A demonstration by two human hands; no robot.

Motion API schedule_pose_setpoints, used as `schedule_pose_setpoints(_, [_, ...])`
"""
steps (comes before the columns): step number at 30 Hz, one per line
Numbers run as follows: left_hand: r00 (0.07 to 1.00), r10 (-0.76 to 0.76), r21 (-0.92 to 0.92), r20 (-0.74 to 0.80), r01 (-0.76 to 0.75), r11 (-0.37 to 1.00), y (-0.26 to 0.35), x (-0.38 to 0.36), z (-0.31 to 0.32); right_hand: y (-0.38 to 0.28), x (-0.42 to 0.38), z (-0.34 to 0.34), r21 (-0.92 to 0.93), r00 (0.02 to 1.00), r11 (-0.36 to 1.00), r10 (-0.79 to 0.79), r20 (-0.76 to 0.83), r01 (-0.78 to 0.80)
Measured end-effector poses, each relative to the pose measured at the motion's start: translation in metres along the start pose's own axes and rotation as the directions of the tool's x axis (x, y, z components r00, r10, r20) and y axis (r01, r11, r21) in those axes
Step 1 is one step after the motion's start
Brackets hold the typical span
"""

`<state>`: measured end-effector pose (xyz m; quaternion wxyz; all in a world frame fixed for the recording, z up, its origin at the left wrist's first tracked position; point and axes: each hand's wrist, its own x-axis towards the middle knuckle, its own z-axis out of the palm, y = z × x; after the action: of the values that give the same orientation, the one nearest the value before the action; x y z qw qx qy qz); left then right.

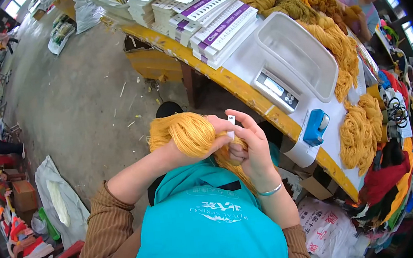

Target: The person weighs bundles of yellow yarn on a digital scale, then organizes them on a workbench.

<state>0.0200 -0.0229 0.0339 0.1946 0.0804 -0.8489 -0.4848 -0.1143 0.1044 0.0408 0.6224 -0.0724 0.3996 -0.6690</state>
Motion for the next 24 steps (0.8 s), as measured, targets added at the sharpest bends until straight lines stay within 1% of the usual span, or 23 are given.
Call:
schedule_pose_setpoints(2, [0.996, 0.004, 0.270, 0.084, -0.027, 0.962, -0.005, -0.001, -0.002, -0.004, -0.001, -0.002, 0.003, 0.999, 1.000, 0.009, 0.039, -0.009])
schedule_pose_setpoints(3, [0.997, -0.001, 0.298, 0.082, -0.024, 0.954, -0.005, -0.001, -0.003, -0.009, -0.002, 0.001, -0.043, 1.000, 0.999, 0.032, 0.002, -0.031])
schedule_pose_setpoints(5, [0.981, -0.110, 0.331, 0.158, 0.052, 0.942, -0.005, 0.001, -0.006, -0.016, -0.003, 0.003, -0.107, 0.999, 0.994, 0.030, 0.040, -0.026])
schedule_pose_setpoints(6, [0.939, -0.214, 0.275, 0.270, 0.137, 0.952, 0.006, 0.009, -0.016, -0.020, -0.003, 0.002, -0.134, 0.995, 0.991, 0.023, 0.097, -0.010])
schedule_pose_setpoints(8, [0.983, -0.107, 0.176, 0.149, 0.080, 0.981, 0.006, 0.001, -0.019, -0.024, -0.001, -0.005, -0.245, 0.981, 0.969, 0.042, 0.189, 0.006])
schedule_pose_setpoints(9, [0.964, -0.177, 0.225, 0.197, 0.131, 0.965, 0.002, 0.002, -0.021, -0.028, -0.001, -0.005, -0.265, 0.973, 0.964, 0.075, 0.217, -0.015])
schedule_pose_setpoints(11, [0.968, -0.072, -0.030, 0.242, 0.082, 0.996, -0.009, 0.002, -0.027, -0.026, -0.001, 0.002, -0.462, 0.965, 0.878, -0.003, 0.261, 0.127])
schedule_pose_setpoints(12, [0.829, -0.292, -0.223, 0.477, 0.435, 0.872, 0.006, 0.008, -0.039, -0.021, 0.001, -0.005, -0.535, 0.944, 0.804, -0.093, 0.317, 0.259])
schedule_pose_setpoints(13, [0.765, -0.251, -0.370, 0.593, 0.536, 0.759, -0.006, 0.008, -0.038, -0.026, 0.001, -0.008, -0.624, 0.924, 0.721, -0.059, 0.379, 0.302])
schedule_pose_setpoints(14, [0.702, -0.175, -0.486, 0.691, 0.629, 0.606, -0.017, 0.006, -0.034, -0.032, -0.001, -0.007, -0.697, 0.901, 0.626, -0.021, 0.433, 0.350])
schedule_pose_setpoints(15, [0.698, -0.138, -0.578, 0.703, 0.673, 0.461, -0.014, 0.003, -0.032, -0.033, -0.003, 0.003, -0.746, 0.883, 0.513, -0.055, 0.466, 0.426])
schedule_pose_setpoints(17, [0.641, -0.175, -0.555, 0.747, 0.747, 0.366, -0.014, -0.001, -0.029, -0.031, 0.000, 0.004, -0.756, 0.807, 0.302, -0.092, 0.584, 0.581])
schedule_pose_setpoints(18, [0.640, -0.147, -0.578, 0.754, 0.753, 0.316, -0.015, -0.003, -0.027, -0.027, 0.001, 0.002, -0.725, 0.767, 0.257, -0.156, 0.622, 0.639])
schedule_pose_setpoints(19, [0.649, -0.157, -0.583, 0.744, 0.746, 0.322, -0.017, -0.004, -0.025, -0.024, 0.003, 0.000, -0.715, 0.758, 0.255, -0.151, 0.635, 0.651])
schedule_pose_setpoints(21, [0.669, -0.157, -0.616, 0.727, 0.736, 0.280, -0.013, -0.005, -0.027, -0.023, 0.004, -0.004, -0.688, 0.715, 0.196, -0.223, 0.663, 0.699])
schedule_pose_setpoints(23, [0.669, -0.182, -0.609, 0.721, 0.737, 0.295, -0.008, -0.004, -0.027, -0.020, 0.007, -0.006, -0.699, 0.726, 0.200, -0.225, 0.649, 0.687])
schedule_pose_setpoints(24, [0.717, -0.277, -0.631, 0.640, 0.696, 0.343, -0.005, -0.005, -0.025, -0.017, 0.010, -0.008, -0.702, 0.739, 0.240, -0.300, 0.604, 0.671])
